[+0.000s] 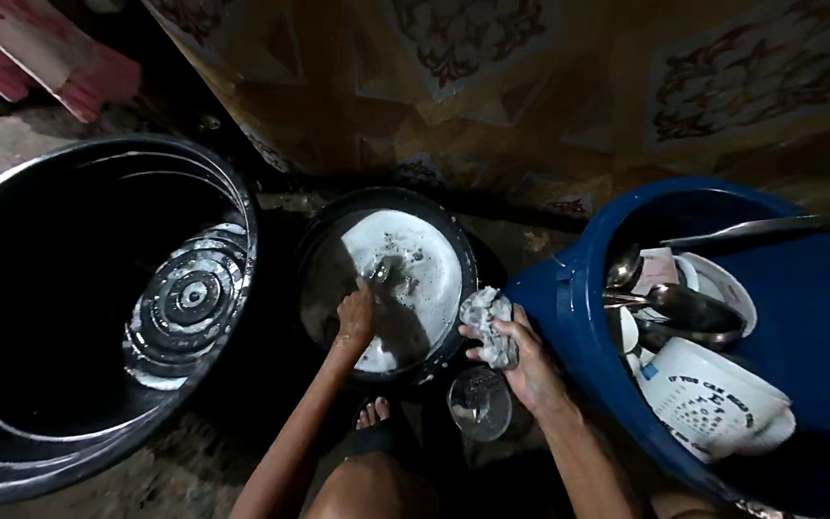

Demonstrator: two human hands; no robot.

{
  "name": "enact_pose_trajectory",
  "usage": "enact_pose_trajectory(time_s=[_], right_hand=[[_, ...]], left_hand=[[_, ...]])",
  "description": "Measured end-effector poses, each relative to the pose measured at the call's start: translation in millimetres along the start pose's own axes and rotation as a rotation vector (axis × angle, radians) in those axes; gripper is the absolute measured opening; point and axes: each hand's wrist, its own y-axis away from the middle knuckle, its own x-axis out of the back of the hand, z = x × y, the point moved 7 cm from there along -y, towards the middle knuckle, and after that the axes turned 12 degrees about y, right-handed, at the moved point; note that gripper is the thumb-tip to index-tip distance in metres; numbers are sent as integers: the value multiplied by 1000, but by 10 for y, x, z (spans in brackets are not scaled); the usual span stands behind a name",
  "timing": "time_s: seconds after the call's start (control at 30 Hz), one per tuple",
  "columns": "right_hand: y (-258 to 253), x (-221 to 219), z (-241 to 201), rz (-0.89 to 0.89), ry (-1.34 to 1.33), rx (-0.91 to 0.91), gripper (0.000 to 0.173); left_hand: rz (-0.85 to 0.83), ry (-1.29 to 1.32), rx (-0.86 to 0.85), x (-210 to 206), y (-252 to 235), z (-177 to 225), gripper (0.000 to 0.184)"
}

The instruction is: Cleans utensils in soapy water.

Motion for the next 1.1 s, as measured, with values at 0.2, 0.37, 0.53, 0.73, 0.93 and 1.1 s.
enact_pose_trajectory(time_s=[0.2,0.37,0.53,0.73,0.93,1.1], right_hand=[[-374,-356,-404,209,526,460,43],[-699,-980,-302,39,942,1083,28],[-989,-1027,-449,-13,1042,785,46],[-1189,-879,-492,97,708,401,55],[-706,-1248,-453,261,1158,1289,47],[-1145,-862,-521,73,541,218,56]], left_hand=[[-205,937,-93,-74,310,61,31],[-308,819,-220,-147,633,356,28],[-238,562,-284,-84,622,373,29],[-249,561,-356,44,624,281,29],[-184,503,-368,16,606,332,28],[-44,526,-395,47,736,288,38]])
